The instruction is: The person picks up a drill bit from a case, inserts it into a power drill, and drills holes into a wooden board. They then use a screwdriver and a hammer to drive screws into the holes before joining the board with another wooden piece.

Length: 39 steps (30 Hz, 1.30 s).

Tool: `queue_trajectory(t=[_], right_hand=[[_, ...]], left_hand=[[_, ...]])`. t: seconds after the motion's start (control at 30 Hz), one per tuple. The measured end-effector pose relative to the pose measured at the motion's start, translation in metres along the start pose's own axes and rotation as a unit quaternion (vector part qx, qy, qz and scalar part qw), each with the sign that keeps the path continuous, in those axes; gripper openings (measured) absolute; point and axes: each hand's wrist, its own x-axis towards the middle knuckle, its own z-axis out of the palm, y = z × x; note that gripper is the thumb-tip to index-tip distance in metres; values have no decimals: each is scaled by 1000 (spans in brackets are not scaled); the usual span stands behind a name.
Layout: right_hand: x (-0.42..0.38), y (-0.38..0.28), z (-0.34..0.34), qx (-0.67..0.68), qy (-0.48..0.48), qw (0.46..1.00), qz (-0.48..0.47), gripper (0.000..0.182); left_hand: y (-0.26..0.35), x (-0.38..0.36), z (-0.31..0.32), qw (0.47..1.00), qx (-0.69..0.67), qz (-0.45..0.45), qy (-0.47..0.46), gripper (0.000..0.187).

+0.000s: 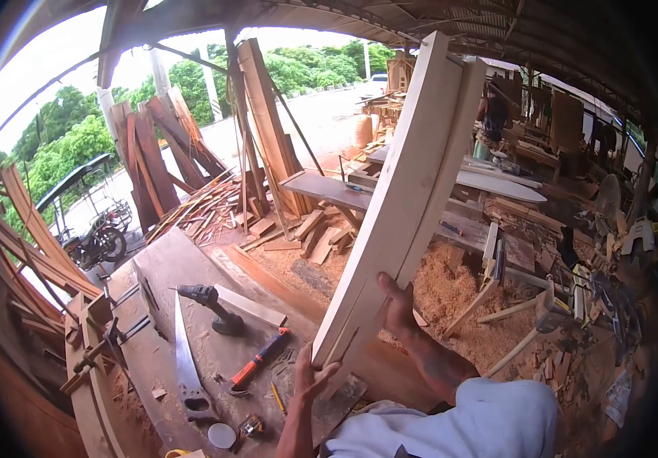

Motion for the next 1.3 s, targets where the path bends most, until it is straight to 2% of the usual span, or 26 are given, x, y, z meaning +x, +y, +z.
queue_trajectory(t=[0.07,0.13,0.33,0.4,0.43,0.53,0.6,0.67,0.93,0.97,1.0,1.07,1.13,1.2,1.27,1.3], right_hand=[[-12,-7,7,9,30,999,27,48],[-24,-5,8,16,-21,992,125,47],[-76,44,-13,-36,-73,963,255,40],[-99,46,-24,-75,-130,905,397,44],[-113,65,-43,-88,-110,852,504,47],[-149,88,-56,-66,-115,806,577,50],[-159,86,-48,-84,-109,751,646,54],[-176,103,-61,-69,-115,694,707,53],[-218,141,-57,-108,-198,623,749,52],[-221,146,-54,-137,-221,596,760,52],[-220,149,-53,-168,-238,573,766,52],[-226,156,-44,-184,-242,576,759,53],[-233,163,-33,-192,-275,548,767,54],[-236,165,-21,-196,-280,558,756,60],[-227,166,-4,-245,-306,508,767,66],[-226,166,-2,-245,-298,514,766,66]], left_hand=[[22,-31,-13,999,38,-17,28,82],[36,-59,-31,996,56,-31,68,74],[53,-153,-65,971,60,-197,118,61],[44,-194,-68,950,59,-286,112,54],[43,-213,-67,936,39,-331,110,50],[46,-265,-59,911,54,-397,98,54],[50,-292,-54,873,39,-476,97,58],[52,-312,-54,855,16,-507,106,61],[35,-336,-108,833,41,-547,76,68],[32,-336,-121,830,51,-551,67,69],[27,-338,-131,840,83,-532,71,68],[20,-336,-153,849,124,-510,67,66],[16,-329,-177,847,125,-515,45,65],[7,-324,-194,847,144,-510,32,64],[0,-315,-202,856,207,-474,1,61],[-5,-310,-207,859,207,-468,-7,61]])
